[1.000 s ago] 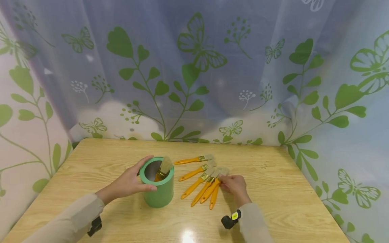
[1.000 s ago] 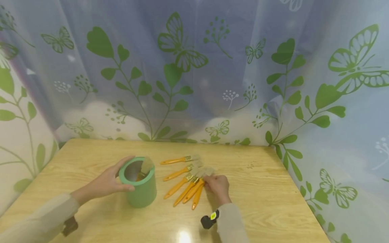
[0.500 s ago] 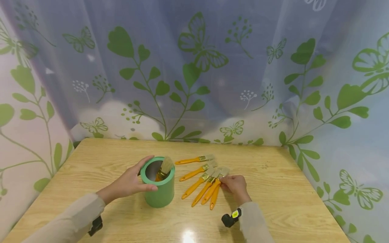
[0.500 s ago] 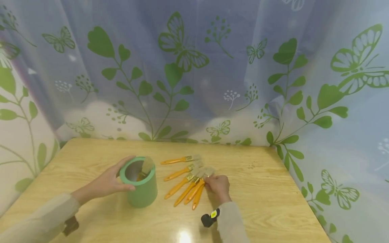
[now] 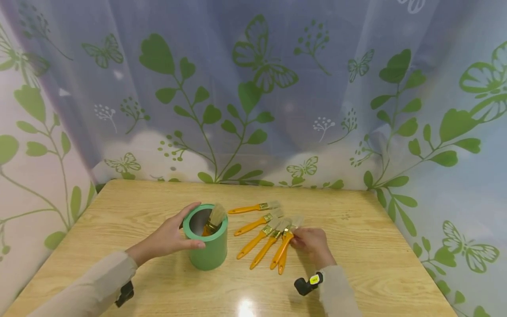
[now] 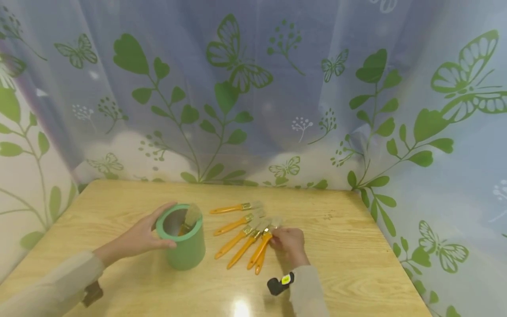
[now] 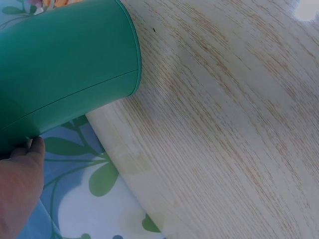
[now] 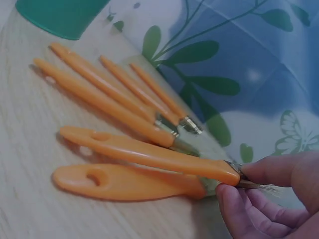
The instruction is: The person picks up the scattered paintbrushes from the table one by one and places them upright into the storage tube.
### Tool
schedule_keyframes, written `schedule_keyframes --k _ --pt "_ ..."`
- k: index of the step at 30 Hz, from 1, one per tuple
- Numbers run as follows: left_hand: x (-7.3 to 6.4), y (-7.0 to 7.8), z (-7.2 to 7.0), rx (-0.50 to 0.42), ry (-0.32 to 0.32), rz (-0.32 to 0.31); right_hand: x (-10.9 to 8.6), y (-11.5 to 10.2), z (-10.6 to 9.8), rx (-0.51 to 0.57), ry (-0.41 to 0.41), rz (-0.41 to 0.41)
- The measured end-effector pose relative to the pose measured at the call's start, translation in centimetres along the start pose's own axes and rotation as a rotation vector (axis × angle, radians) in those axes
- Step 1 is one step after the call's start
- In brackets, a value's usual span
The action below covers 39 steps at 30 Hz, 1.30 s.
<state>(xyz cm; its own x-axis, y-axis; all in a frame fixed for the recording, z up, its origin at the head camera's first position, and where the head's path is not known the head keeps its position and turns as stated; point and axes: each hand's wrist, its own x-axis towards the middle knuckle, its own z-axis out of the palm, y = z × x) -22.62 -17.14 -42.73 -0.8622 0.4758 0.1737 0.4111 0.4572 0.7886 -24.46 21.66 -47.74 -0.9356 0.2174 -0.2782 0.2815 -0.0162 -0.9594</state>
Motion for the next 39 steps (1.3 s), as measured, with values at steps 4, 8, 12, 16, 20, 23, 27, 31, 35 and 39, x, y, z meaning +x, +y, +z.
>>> schedule_keyframes --k 4,8,12,16,20,23,27,31,35,39 --pt "0.0 0.0 0.0 0.001 -0.001 0.0 -0.1 -0.7 -0.1 -0.006 0.01 -0.02" --pt "0.0 0.0 0.0 0.006 0.001 0.001 -0.2 -1.9 0.2 0.001 -0.004 -0.044" --pt "0.0 -0.1 0.0 -0.001 0.002 0.001 -0.8 -3.6 0.9 0.018 -0.029 -0.071" --pt "0.0 0.0 0.0 -0.007 0.003 0.0 -1.9 -5.7 2.0 0.038 -0.038 -0.104" --pt "-0.1 0.0 0.0 -0.01 0.003 -0.003 -3.4 -7.8 3.4 0.081 -0.049 -0.152" --pt "-0.1 0.1 0.0 -0.015 0.0 -0.003 -4.6 -9.2 4.4 0.129 -0.065 -0.199" --pt "-0.1 0.0 0.0 -0.017 -0.003 0.002 -5.9 -10.4 5.6 0.191 -0.089 -0.261" --pt "0.0 -0.1 0.0 -0.02 0.0 0.004 -6.8 -11.1 6.7 0.215 -0.099 -0.31" --pt "-0.1 -0.1 0.1 -0.023 -0.001 0.003 -7.4 -11.5 7.6 0.218 -0.106 -0.344" --pt "-0.1 -0.1 0.1 -0.024 -0.002 0.002 -8.0 -11.8 8.5 0.219 -0.117 -0.371"
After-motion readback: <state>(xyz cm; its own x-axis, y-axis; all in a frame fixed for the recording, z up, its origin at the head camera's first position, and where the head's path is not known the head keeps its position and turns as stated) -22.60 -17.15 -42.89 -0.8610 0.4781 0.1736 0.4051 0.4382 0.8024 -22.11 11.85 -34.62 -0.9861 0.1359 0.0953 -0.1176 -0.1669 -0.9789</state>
